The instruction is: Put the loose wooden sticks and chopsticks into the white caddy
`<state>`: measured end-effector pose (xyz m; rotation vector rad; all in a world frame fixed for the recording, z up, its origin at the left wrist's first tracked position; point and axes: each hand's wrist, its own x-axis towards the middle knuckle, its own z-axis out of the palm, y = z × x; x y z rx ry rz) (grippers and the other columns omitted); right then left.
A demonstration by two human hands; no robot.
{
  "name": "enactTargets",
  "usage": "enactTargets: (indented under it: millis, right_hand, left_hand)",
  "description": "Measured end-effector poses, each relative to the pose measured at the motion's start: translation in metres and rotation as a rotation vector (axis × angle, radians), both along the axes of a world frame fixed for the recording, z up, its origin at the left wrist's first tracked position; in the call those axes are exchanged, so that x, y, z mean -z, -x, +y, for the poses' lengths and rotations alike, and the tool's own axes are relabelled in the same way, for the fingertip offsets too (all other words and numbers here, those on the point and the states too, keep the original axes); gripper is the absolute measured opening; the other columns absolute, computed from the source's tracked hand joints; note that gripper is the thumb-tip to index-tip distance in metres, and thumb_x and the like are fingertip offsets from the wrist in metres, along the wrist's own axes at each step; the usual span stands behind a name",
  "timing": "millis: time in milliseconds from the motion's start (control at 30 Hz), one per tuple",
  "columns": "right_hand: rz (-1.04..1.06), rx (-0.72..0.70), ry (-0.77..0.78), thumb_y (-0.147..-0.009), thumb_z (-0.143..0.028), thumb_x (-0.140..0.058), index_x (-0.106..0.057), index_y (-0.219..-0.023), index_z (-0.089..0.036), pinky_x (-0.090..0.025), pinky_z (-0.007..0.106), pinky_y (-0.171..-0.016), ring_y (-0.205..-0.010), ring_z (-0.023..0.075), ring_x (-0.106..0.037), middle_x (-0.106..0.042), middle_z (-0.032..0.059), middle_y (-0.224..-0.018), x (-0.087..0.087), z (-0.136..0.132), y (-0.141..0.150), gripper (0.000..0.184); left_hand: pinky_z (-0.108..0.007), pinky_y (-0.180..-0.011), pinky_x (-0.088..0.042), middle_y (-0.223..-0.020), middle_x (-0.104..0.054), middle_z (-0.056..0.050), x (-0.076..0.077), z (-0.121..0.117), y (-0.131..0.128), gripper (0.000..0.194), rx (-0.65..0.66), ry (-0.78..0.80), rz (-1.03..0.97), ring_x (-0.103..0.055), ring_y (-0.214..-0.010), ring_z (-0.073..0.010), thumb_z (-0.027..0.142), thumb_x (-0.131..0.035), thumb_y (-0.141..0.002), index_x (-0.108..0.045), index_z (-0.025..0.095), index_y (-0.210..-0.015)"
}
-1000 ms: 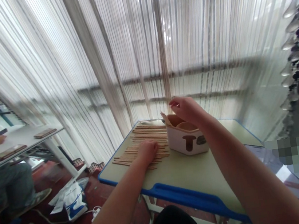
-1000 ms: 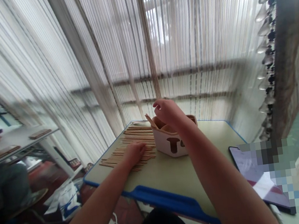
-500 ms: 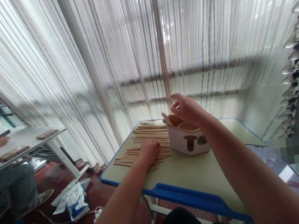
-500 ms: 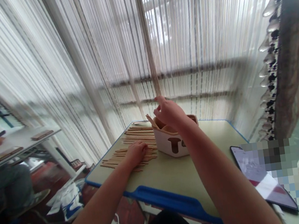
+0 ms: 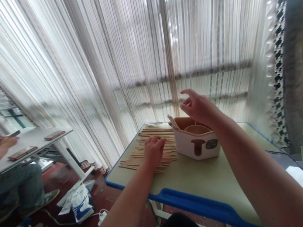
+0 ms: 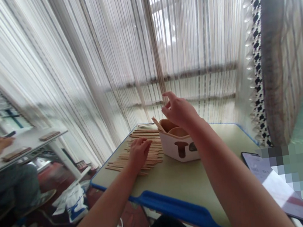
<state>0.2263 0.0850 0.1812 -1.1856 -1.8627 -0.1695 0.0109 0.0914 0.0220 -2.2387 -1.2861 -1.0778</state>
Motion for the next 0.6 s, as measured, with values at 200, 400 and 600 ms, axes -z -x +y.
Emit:
enactTargets:
  millis: [200,400,600]
  right_hand:
    - [-0.018,0.003,-0.021,-0.076,-0.028,-0.053,-0.052,-0.116,-0.02,-0.044,0.031,-0.064,-0.069,0.0187,-0.061,-0.067,0.0045,-0.079,0.004,0.008,-0.004,0.041]
    - [-0.035,0.006,-0.007,-0.076,-0.027,-0.053,-0.056,-0.11,-0.02,-0.044,0.03,-0.063,-0.066,0.0174,-0.06,-0.067,0.004,-0.077,0.008,0.014,-0.007,0.034]
    - [-0.056,-0.082,0.013,-0.076,-0.025,-0.053,-0.053,-0.114,-0.021,-0.044,0.028,-0.062,-0.067,0.016,-0.061,-0.068,0.0037,-0.084,0.012,0.017,-0.001,0.039]
  left_hand:
    - [-0.032,-0.084,-0.039,-0.097,-0.056,-0.008,-0.001,-0.002,0.002,0.022,0.055,-0.122,-0.172,-0.051,-0.092,-0.0176,0.02,-0.041,-0.088,-0.057,0.02,-0.104]
    - [-0.029,-0.077,-0.042,-0.089,-0.054,-0.005,-0.005,-0.005,0.005,0.008,0.067,-0.248,-0.553,-0.051,-0.081,-0.0144,0.024,-0.048,-0.085,-0.05,0.018,-0.091]
    - [-0.019,-0.052,-0.041,-0.074,-0.055,0.003,-0.011,0.001,0.007,0.015,0.109,-0.025,-1.183,-0.053,-0.05,-0.0065,0.032,-0.054,-0.082,-0.046,0.02,-0.083]
